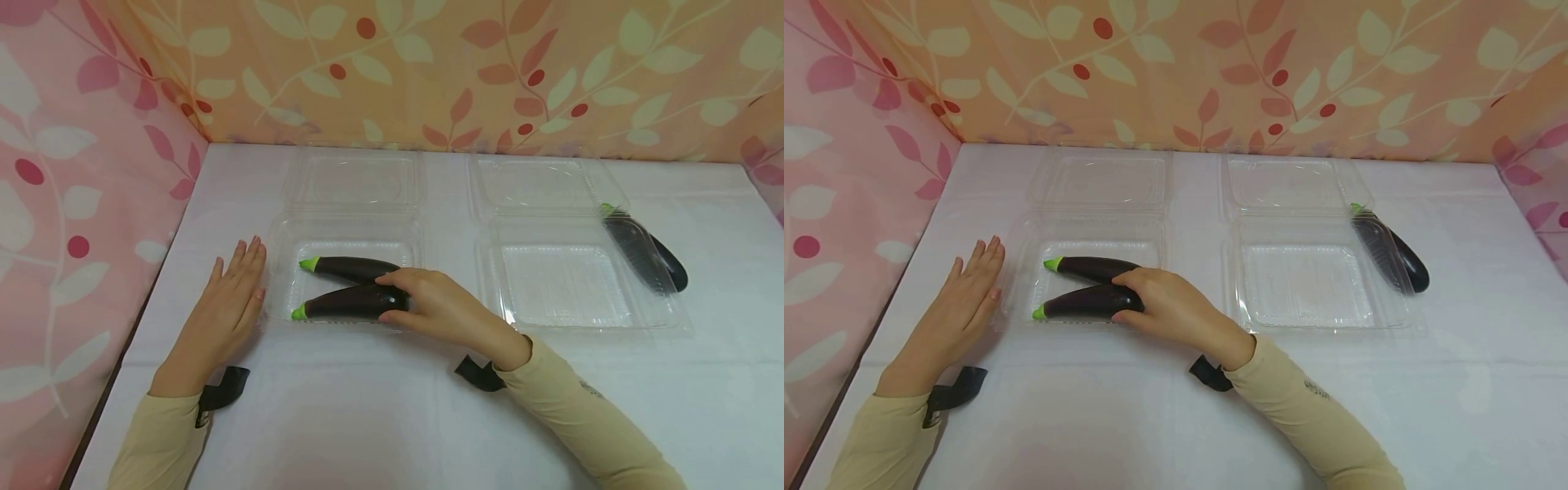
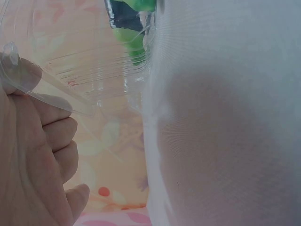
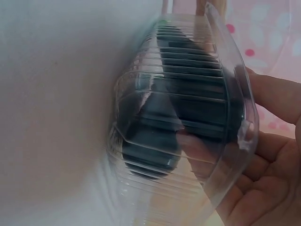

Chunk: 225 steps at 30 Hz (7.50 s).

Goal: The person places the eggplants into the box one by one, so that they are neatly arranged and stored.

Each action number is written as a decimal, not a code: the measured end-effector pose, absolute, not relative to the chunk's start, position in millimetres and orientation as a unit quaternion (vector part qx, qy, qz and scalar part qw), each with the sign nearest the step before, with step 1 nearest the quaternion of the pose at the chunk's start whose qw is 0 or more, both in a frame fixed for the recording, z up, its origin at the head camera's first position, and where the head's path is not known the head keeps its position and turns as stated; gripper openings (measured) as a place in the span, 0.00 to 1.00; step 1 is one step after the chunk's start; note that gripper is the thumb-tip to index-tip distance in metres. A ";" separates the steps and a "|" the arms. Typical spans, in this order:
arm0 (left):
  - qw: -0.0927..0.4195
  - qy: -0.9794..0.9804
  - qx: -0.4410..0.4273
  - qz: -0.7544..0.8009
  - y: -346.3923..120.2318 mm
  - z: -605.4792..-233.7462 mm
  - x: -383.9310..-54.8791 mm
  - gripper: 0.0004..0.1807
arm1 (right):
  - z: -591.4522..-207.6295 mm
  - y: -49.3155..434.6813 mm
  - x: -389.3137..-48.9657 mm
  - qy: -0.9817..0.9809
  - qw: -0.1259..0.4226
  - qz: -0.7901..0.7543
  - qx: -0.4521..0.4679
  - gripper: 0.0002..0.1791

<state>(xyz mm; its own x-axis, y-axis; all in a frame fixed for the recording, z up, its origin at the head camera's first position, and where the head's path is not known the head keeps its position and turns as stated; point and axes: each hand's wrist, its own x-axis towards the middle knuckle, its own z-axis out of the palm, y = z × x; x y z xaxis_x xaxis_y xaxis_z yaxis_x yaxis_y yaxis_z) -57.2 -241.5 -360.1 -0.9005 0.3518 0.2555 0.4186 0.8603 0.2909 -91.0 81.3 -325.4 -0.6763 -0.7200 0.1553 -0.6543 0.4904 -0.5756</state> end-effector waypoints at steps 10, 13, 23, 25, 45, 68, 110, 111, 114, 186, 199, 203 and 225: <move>0.103 -0.957 -0.208 -0.176 -242.0 -360.7 -57.3 0.29 | -328.8 77.4 -89.3 0.872 0.036 -0.267 -0.409 0.27; 0.102 -0.957 -0.208 -0.177 -242.6 -361.6 -57.7 0.29 | -329.4 77.6 -89.6 0.870 0.031 -0.270 -0.412 0.27; 0.103 -0.957 -0.206 -0.175 -242.2 -361.3 -57.5 0.30 | -328.3 78.9 -90.7 0.868 0.041 -0.279 -0.409 0.27; 0.103 -0.957 -0.207 -0.176 -242.5 -361.7 -57.7 0.30 | -328.0 78.8 -90.8 0.868 0.041 -0.277 -0.409 0.27; 0.103 -0.955 -0.209 -0.184 -242.3 -360.0 -57.1 0.29 | -326.1 79.3 -91.2 0.864 0.061 -0.290 -0.406 0.25; 0.100 -0.955 -0.211 -0.181 -242.1 -361.2 -58.0 0.30 | -319.5 89.1 -89.1 0.852 0.062 -0.334 -0.399 0.24; 0.105 -0.954 -0.214 -0.179 -243.1 -361.8 -57.3 0.30 | -309.7 143.9 -84.3 0.867 0.034 -0.380 -0.320 0.21; 0.106 -0.954 -0.214 -0.179 -243.0 -361.7 -57.3 0.30 | -309.5 145.9 -84.1 0.867 0.031 -0.381 -0.319 0.21; 0.106 -0.954 -0.215 -0.181 -243.3 -362.5 -57.7 0.29 | -309.4 151.8 -84.0 0.867 0.020 -0.385 -0.317 0.21; -0.065 -0.930 -0.038 -0.359 -252.7 -298.2 -190.5 0.29 | -282.7 126.2 -248.5 0.851 0.161 -0.484 -0.125 0.19; -0.100 -0.924 -0.022 -0.368 -252.9 -309.0 -200.3 0.25 | -297.1 108.0 -262.5 0.857 0.178 -0.476 -0.087 0.19; -0.104 -0.919 -0.021 -0.379 -252.3 -313.3 -202.7 0.25 | -298.8 105.8 -264.2 0.873 0.174 -0.449 -0.079 0.18; -0.120 -0.907 0.000 -0.404 -243.3 -321.8 -205.0 0.26 | -306.4 104.0 -261.2 0.861 0.209 -0.461 -0.045 0.18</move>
